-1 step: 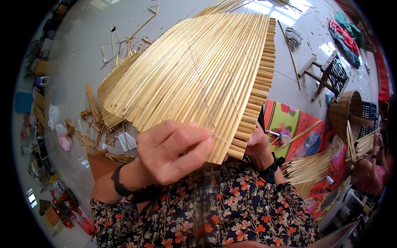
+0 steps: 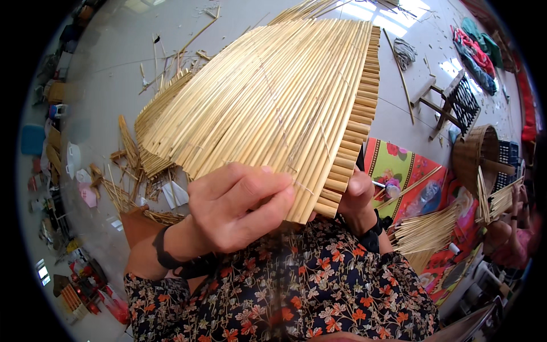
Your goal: The person weaves together reeds using a needle and thread to create a mat. They align the reeds horizontally and sew through them vertically by hand, pulling the thread taut to secure each new piece while sitting on the floor.
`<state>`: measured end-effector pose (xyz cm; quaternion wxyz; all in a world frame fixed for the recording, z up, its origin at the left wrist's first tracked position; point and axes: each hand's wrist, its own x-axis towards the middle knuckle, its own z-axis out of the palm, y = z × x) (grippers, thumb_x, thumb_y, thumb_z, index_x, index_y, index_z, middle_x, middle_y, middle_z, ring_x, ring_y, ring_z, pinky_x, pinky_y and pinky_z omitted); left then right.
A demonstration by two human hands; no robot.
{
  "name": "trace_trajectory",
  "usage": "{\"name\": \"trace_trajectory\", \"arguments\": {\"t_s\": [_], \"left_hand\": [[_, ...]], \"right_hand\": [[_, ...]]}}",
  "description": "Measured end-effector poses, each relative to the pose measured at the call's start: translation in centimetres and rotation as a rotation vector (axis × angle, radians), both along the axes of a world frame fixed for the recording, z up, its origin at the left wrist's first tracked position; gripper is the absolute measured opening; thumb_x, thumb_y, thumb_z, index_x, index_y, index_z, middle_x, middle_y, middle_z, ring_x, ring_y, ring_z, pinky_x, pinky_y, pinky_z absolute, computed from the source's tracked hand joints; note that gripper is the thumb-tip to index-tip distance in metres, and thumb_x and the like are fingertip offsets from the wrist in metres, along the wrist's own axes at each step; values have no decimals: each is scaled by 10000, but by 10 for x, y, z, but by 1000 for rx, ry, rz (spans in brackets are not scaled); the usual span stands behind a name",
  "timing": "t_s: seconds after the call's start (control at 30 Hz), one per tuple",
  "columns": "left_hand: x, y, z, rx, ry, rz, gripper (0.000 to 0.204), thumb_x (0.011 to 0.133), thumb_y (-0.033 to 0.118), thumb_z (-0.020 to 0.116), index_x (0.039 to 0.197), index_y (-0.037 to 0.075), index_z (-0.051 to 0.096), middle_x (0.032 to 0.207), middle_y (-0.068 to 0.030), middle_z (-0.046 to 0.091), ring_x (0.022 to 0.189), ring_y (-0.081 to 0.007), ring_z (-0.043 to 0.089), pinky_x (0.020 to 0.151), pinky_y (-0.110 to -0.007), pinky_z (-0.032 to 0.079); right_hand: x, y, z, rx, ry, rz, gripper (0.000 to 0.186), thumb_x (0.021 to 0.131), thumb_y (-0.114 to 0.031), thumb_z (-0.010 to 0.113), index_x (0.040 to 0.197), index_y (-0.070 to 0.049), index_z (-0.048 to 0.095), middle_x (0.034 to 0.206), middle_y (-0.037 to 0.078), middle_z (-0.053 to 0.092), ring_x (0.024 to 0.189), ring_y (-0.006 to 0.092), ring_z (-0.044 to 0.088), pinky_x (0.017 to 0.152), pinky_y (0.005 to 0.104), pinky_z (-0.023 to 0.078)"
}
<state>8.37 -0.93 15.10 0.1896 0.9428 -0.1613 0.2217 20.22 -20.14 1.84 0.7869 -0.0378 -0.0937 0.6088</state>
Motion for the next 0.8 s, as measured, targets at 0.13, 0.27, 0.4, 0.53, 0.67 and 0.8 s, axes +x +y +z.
{"name": "trace_trajectory", "arguments": {"t_s": [0.13, 0.27, 0.4, 0.53, 0.67, 0.8], "left_hand": [[1, 0, -5, -22, -52, -21, 266, 689, 59, 763, 947, 37, 704, 935, -86, 712, 755, -232, 692, 576, -289, 563], [-3, -1, -7, -32, -45, -21, 278, 689, 72, 773, 955, 35, 703, 928, -89, 712, 747, -234, 690, 565, -288, 555], [-14, 5, -25, -2, -50, -21, 269, 708, 75, 786, 962, 38, 705, 944, -88, 711, 763, -232, 688, 581, -291, 559], [-29, 9, -36, -19, -74, 26, 240, 733, 50, 783, 963, 49, 715, 1020, -90, 690, 849, -240, 688, 629, -302, 570], [-47, 3, -56, -4, -49, 122, 236, 739, 29, 778, 966, 44, 716, 1072, -101, 668, 947, -274, 685, 723, -334, 590], [-58, 6, -76, -17, -104, 242, 272, 726, -1, 783, 989, 15, 713, 1088, -124, 675, 1011, -325, 685, 813, -383, 597]], "right_hand": [[-12, -2, -3, -35, 36, -82, 939, 873, -481, 735, 1564, -53, 265, 1515, 201, 450, 1311, 367, 548, 992, 544, 548], [-17, 1, -2, -140, -123, -128, 1006, 882, -679, 644, 1574, -62, 253, 1522, 189, 448, 1339, 352, 526, 1025, 544, 520], [-8, -9, 7, -453, -64, -177, 662, 1001, -510, 600, 1441, -29, 486, 1367, 147, 598, 1237, 292, 602, 1013, 419, 508], [10, -31, 35, -893, -1304, -687, 257, 966, -226, 679, 1085, 2, 673, 1067, 103, 689, 1036, 225, 645, 922, 363, 502], [35, 3, 79, -498, -1880, -748, 151, 855, -129, 760, 965, -44, 701, 952, 73, 676, 901, 227, 631, 799, 343, 504], [34, 56, 67, -201, -2099, -516, 134, 815, -152, 753, 915, -71, 713, 825, 48, 593, 817, 243, 580, 712, 374, 488]]}}
